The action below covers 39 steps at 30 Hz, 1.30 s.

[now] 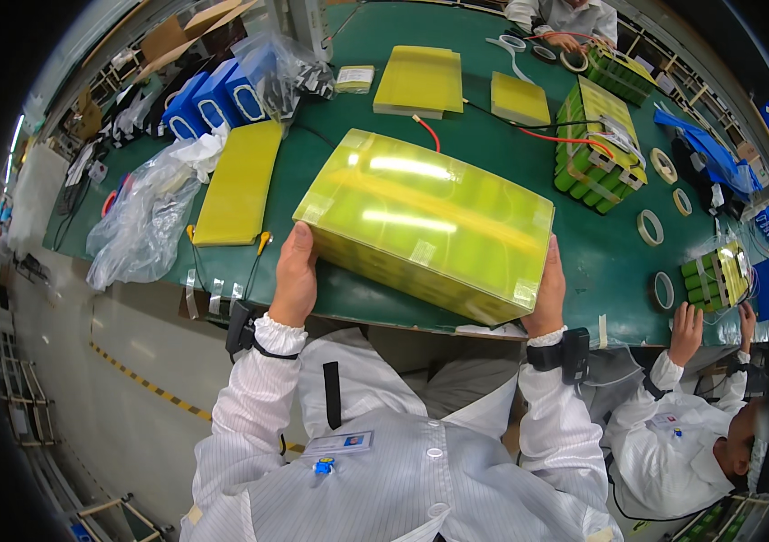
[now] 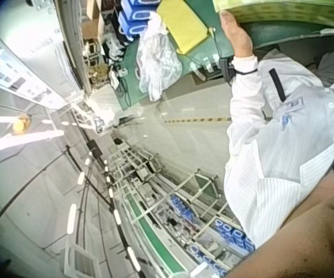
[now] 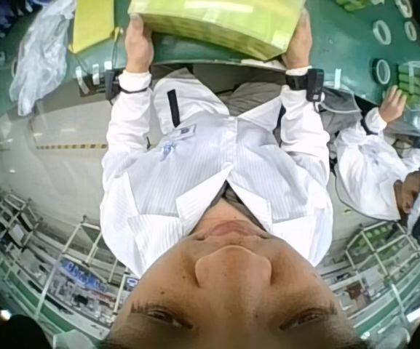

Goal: Assembling and insulating large lithium-ion battery packs using adhesive tape and plastic sheets in a manufacturing environment.

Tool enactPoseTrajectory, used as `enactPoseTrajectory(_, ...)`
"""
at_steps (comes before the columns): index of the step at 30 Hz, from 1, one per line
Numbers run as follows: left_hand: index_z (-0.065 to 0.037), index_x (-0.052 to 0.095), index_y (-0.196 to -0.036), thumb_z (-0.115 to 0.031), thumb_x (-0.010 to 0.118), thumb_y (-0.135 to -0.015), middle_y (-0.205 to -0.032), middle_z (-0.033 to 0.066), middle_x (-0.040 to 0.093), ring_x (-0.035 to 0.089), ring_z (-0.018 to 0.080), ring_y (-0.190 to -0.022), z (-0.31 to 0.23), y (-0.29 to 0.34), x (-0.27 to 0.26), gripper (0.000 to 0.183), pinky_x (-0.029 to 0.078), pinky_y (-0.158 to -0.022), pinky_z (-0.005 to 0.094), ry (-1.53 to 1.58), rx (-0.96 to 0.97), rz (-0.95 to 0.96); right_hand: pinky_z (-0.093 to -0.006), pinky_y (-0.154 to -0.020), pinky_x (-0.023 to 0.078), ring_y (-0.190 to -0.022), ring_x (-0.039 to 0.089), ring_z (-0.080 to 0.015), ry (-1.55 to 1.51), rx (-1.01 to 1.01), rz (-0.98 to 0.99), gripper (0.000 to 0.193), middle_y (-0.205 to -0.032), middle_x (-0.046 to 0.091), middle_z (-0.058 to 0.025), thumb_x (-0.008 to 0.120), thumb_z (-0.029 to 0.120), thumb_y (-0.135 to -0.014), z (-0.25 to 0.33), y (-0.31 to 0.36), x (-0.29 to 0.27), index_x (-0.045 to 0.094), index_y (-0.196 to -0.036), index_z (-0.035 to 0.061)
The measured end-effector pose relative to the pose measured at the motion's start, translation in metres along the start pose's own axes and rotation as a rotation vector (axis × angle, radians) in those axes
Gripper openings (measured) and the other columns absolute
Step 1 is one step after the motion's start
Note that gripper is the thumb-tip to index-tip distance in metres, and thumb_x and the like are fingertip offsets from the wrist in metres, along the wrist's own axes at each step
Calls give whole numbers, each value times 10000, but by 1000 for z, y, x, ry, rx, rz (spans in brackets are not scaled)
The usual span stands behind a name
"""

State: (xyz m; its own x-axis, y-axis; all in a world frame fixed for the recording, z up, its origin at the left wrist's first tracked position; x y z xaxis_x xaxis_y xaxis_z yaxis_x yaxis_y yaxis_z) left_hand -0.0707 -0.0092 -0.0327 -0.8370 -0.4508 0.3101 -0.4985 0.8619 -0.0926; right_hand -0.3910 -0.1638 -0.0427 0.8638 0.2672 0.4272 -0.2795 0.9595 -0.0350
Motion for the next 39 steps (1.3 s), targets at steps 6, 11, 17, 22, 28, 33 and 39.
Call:
enactPoseTrajectory(6,-6,445,-1458,-532,470,-1042,-1460,83,509,452,217,-1356,2,-2,-3,671,305,-1151,389,-47,12,48,-300,-1040,428,-1203,548,-165,3,50,21,536,-1335,573,-98,330,412,-1114,2,1,6,450,-1450,12)
enactPoseTrajectory(11,9,471,-1426,-512,513,-1034,-1397,87,550,486,191,-1296,1,-2,-2,654,327,-1123,337,-96,49,40,-302,-1013,449,-1165,567,-165,15,87,-10,559,-1292,592,-98,299,451,-1112,9,1,17,480,-1420,22)
enactPoseTrajectory(17,24,534,-1336,-507,617,-987,-1270,71,618,545,156,-1169,4,0,1,642,383,-1050,296,-156,102,-20,-293,-801,566,-963,671,-172,-30,112,-57,609,-1092,675,-79,440,593,-1032,3,-10,20,601,-1250,47)
enactPoseTrajectory(22,26,539,-1317,-550,681,-929,-1230,75,633,560,160,-1141,0,-1,6,709,408,-1020,293,-223,126,-54,-294,-776,571,-910,671,-181,-257,74,57,575,-1048,672,-79,472,578,-1029,-1,-15,23,609,-1218,53)
enactPoseTrajectory(28,26,554,-1299,-549,696,-919,-1211,77,643,577,154,-1106,-3,5,14,704,431,-994,294,-188,141,-80,-306,-783,570,-907,665,-186,-327,122,-11,509,-1077,675,-93,463,516,-1054,-3,-12,13,613,-1215,57)
enactPoseTrajectory(33,26,547,-1301,-553,703,-911,-1204,74,647,580,151,-1098,2,19,27,716,438,-987,299,-67,98,-106,-313,-794,543,-890,647,-196,-376,203,4,547,-1050,669,-87,452,547,-1049,28,-5,17,612,-1194,44)
enactPoseTrajectory(39,-4,506,-1366,-516,623,-975,-1310,59,596,526,147,-1205,15,33,54,655,385,-1060,310,242,3,-99,-302,-853,567,-968,691,-195,447,-115,48,483,-1152,679,-138,383,363,-1110,127,-10,28,512,-1349,-36)
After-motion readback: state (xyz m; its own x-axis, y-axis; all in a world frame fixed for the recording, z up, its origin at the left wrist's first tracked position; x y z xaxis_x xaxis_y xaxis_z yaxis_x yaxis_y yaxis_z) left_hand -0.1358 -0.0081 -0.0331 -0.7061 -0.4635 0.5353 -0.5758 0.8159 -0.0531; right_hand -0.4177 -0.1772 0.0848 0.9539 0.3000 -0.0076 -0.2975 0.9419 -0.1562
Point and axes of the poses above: each hand's wrist, its own y-axis away from the middle knuckle, its own x-axis out of the palm, z = x × y, the point moved 4 cm from there along -y, towards the middle knuckle
